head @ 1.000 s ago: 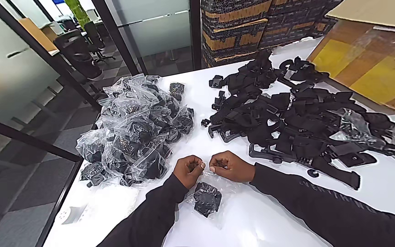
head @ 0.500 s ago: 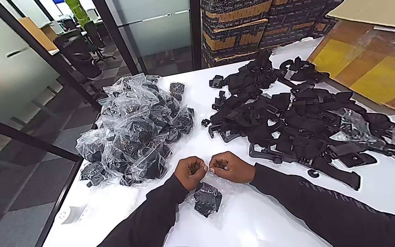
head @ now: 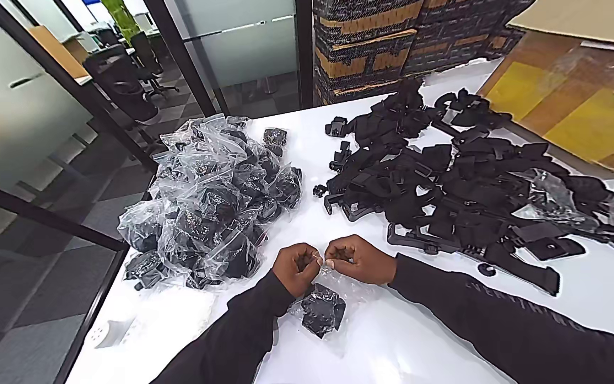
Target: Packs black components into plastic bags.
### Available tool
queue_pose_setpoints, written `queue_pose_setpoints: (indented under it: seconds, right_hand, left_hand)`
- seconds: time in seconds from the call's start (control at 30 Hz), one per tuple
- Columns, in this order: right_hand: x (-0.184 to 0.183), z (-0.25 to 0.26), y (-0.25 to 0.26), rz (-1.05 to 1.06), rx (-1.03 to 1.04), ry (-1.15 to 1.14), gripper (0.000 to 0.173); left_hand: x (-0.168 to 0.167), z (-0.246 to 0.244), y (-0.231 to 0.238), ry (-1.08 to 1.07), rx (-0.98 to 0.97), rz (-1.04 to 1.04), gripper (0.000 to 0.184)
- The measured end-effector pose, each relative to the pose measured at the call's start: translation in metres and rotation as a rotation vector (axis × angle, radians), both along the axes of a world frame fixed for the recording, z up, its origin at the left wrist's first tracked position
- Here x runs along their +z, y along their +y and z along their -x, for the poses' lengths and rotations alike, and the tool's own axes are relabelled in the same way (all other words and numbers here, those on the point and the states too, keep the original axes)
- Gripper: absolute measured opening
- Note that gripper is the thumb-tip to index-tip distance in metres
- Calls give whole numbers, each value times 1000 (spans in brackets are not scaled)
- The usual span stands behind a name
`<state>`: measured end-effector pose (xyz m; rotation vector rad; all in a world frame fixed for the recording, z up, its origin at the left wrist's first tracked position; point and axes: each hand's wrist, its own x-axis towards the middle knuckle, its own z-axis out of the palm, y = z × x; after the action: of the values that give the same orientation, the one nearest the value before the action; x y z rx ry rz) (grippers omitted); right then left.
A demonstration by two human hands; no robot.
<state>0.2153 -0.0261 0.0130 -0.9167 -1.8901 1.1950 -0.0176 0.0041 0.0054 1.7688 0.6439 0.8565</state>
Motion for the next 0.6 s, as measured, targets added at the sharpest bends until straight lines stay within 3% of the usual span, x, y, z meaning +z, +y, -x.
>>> queue_pose_setpoints:
  seconds: [0.2,0.6]
  right_hand:
    - [1,-1,1,41,-10,69,8]
    - [0,-1,2,31,13,82,9]
  left_hand:
    - [1,0,0,-77,22,31,10]
    - [3,2,0,-19,-28,57,12]
